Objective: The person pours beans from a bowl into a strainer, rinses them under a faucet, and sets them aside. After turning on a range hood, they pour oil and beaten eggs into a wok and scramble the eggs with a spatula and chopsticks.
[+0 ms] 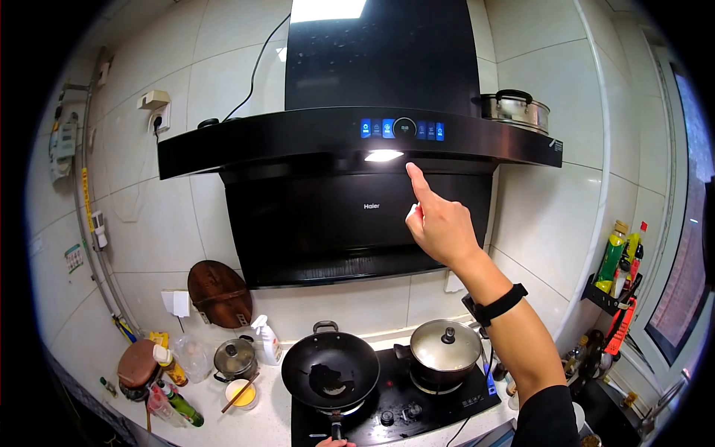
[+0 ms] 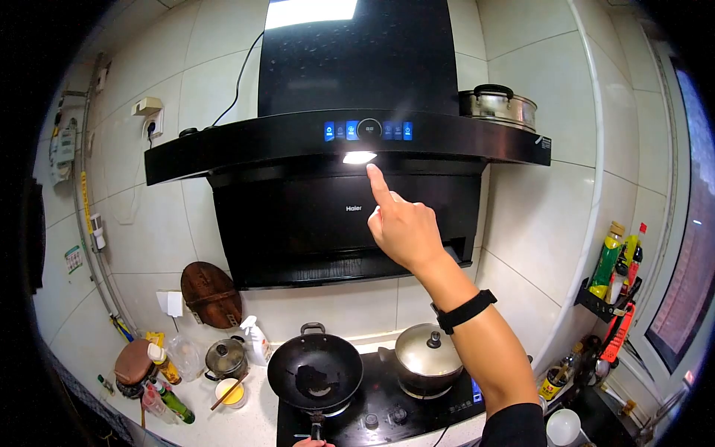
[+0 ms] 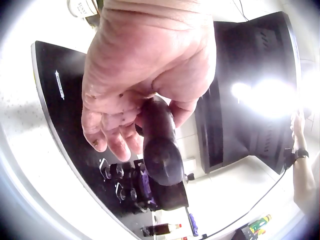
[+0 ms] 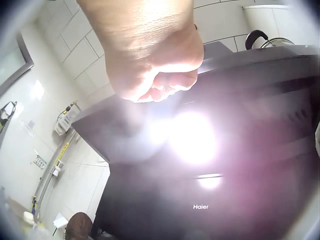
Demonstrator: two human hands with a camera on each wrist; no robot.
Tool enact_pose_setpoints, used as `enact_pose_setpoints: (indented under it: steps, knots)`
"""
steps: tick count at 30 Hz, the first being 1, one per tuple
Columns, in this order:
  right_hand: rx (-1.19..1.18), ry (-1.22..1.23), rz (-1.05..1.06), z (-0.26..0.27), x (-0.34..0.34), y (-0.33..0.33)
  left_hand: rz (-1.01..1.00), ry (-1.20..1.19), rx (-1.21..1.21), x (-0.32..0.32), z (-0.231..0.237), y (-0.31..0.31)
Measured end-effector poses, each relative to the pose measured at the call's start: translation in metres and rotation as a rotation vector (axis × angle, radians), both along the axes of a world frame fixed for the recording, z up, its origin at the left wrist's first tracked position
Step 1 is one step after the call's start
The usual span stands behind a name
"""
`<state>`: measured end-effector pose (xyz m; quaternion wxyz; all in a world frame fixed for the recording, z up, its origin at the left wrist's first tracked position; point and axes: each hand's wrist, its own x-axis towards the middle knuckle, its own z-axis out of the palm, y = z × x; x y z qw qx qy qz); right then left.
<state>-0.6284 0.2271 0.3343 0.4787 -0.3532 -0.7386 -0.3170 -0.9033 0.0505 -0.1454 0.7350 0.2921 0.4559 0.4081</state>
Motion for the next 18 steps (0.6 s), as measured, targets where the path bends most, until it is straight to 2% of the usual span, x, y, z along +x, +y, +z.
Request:
enact_pose_setpoints:
  steps: [3,9,13,16,18]
  knots:
    - [-0.018,-0.02,-0.015,-0.004,0.004,0.007,-0.003,0.002,0.007,0.001,0.007,-0.003]
    - [-0.016,-0.063,-0.09,0.026,-0.015,0.007,-0.013,0.045,0.032,0.001,0.01,-0.002]
    - [0.061,0.053,-0.043,0.048,-0.034,0.008,-0.013,0.039,0.023,0.001,0.012,-0.003]
    - [-0.129,-0.083,-0.206,0.051,-0.036,0.017,-0.003,0.034,0.012,0.0,0.008,-0.002]
    - [-0.075,-0.027,-0.153,0.048,-0.033,0.018,0.004,0.022,0.003,0.0,0.008,-0.004]
